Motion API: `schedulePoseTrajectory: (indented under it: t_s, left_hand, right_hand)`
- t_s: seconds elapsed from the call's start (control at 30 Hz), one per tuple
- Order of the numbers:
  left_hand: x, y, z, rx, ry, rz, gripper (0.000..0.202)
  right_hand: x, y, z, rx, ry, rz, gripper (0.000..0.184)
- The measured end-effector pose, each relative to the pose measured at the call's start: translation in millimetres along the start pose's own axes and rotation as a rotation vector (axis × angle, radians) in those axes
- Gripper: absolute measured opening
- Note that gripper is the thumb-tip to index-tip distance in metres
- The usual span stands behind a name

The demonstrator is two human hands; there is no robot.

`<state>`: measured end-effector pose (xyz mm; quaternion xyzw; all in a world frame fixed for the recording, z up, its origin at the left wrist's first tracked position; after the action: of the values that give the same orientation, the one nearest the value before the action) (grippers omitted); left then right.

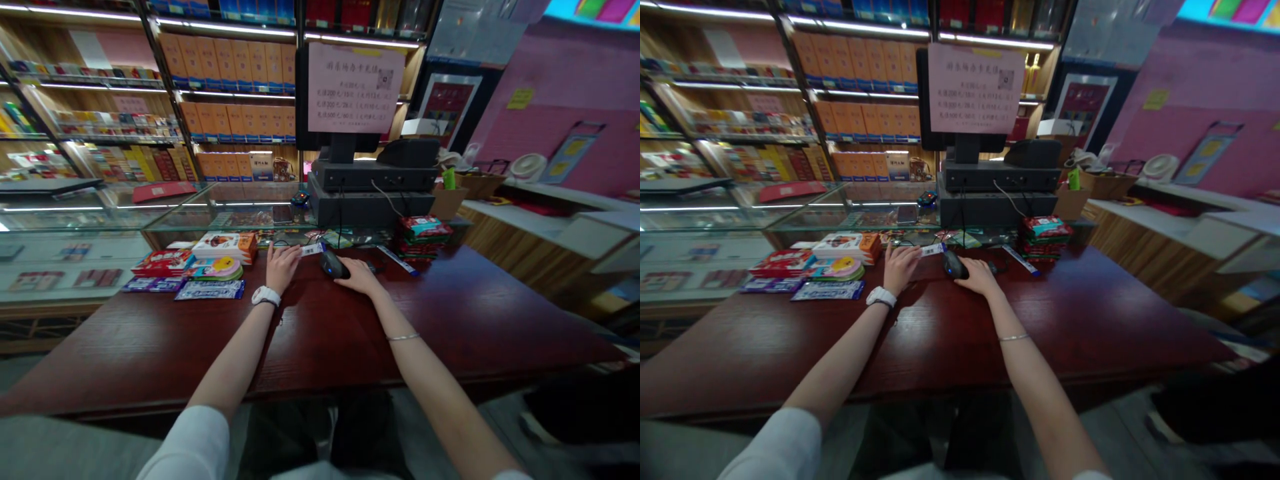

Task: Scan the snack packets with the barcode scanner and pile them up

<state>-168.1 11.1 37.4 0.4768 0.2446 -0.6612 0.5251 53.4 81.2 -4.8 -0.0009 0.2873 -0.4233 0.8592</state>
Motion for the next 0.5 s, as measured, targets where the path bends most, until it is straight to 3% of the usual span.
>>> schedulePoseTrajectory:
  t_s: [0.3,0.5]
  left_hand:
    - [1,-3,-4.7,0.004,0.006,0.006,0.021]
    - [0,-6,-2.8,-0.006,0.036,0.039,0.02]
  right_hand:
    - [2,-4,1,0.082,-0.002,-0.007,0.078]
    - [3,-25,1,0.114,0.032,0.035,0.076]
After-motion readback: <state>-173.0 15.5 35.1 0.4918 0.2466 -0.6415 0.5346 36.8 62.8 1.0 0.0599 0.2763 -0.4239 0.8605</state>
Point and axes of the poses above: each hand's wrist, its own x-axis away from the middle knuckle, its own z-axis out of the back of the hand, y = z × x, the point moved 7 cm from there along -x, towards the middle knuckle, and after that the axes turned 11 degrees about y, right-handed, at the moved point
